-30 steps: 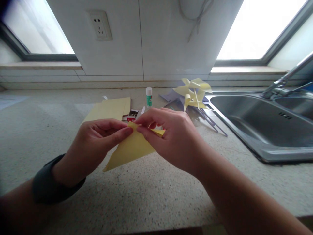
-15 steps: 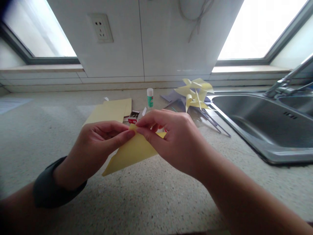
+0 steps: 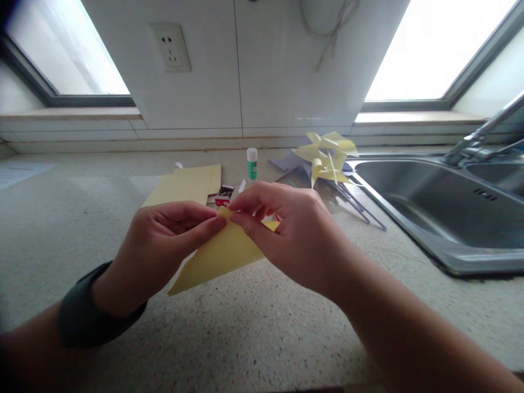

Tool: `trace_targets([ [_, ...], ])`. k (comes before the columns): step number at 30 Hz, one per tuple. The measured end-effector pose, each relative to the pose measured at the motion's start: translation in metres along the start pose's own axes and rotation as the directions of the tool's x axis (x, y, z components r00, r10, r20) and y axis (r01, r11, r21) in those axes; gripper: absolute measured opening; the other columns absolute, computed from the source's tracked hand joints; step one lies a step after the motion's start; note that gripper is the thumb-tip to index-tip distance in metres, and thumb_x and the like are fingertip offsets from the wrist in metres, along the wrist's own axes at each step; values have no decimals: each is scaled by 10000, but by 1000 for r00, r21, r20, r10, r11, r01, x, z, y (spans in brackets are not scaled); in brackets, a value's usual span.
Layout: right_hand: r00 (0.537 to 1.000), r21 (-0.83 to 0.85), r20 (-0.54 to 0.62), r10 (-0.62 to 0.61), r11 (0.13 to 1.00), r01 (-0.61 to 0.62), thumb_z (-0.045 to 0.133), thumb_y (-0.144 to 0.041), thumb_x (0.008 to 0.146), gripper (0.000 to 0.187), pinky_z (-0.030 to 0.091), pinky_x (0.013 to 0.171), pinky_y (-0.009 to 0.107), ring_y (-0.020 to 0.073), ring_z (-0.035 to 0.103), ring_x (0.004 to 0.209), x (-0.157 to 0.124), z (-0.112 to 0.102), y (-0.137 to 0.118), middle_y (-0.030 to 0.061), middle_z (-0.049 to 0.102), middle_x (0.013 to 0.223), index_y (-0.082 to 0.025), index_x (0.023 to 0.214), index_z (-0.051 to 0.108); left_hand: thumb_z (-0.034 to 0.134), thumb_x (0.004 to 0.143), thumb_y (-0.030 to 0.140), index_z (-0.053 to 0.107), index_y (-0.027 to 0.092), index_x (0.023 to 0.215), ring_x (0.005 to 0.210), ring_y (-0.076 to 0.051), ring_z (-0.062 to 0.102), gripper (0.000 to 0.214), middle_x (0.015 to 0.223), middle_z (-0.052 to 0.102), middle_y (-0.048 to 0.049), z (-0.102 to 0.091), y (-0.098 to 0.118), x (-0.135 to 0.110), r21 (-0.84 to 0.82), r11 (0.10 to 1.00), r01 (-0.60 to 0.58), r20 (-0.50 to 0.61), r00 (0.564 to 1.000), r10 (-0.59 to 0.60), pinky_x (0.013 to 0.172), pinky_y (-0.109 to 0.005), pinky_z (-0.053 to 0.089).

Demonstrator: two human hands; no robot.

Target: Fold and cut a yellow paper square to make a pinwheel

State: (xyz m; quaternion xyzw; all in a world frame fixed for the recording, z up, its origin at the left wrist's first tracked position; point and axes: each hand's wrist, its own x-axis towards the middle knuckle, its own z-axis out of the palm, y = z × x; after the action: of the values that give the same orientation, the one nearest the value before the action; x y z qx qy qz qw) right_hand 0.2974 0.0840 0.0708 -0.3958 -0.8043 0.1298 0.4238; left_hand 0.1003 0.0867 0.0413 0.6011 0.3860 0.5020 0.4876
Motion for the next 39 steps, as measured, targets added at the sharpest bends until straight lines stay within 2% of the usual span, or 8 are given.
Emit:
trace_targets([
  [8,1000,-24,-14,-8,1000,7,710,-205,884,38,511,630,245,121,657,692,0,-2,-2,-23,742,810,-229,892,738,809,804,302,793,218,928,650,-141,711,151,835,798,-35,-2,0,-6,176,975,-134,-56,988,146,556,-207,566],
  [14,1000,-41,-26,-14,999,13,714,-214,883,44,496,592,249,124,651,660,0,-2,-3,-26,736,777,-241,884,749,809,808,277,765,212,1006,635,-133,709,213,796,785,-27,-2,-1,-7,171,974,-147,-59,986,159,558,-195,561],
  [20,999,-30,-36,-24,999,23,719,-210,880,39,480,574,236,110,645,661,0,-1,-3,-32,732,779,-236,886,747,811,809,243,757,235,977,647,-116,711,177,791,783,0,-1,0,-9,162,971,-176,-65,980,189,576,-177,559],
  [32,999,-34,-47,-18,999,16,718,-235,883,47,502,564,252,126,654,637,-1,-2,-3,-26,736,760,-258,880,759,811,810,260,775,244,985,660,-130,714,180,834,794,-13,-1,0,-10,222,954,-203,-74,972,224,571,-195,566],
  [39,999,-33,-47,-15,999,14,724,-241,879,42,500,568,247,120,648,632,-2,-2,-4,-30,733,757,-261,887,760,801,821,261,754,218,993,662,-129,714,183,779,776,-11,-1,2,-10,214,945,-248,-75,960,269,586,-197,569],
])
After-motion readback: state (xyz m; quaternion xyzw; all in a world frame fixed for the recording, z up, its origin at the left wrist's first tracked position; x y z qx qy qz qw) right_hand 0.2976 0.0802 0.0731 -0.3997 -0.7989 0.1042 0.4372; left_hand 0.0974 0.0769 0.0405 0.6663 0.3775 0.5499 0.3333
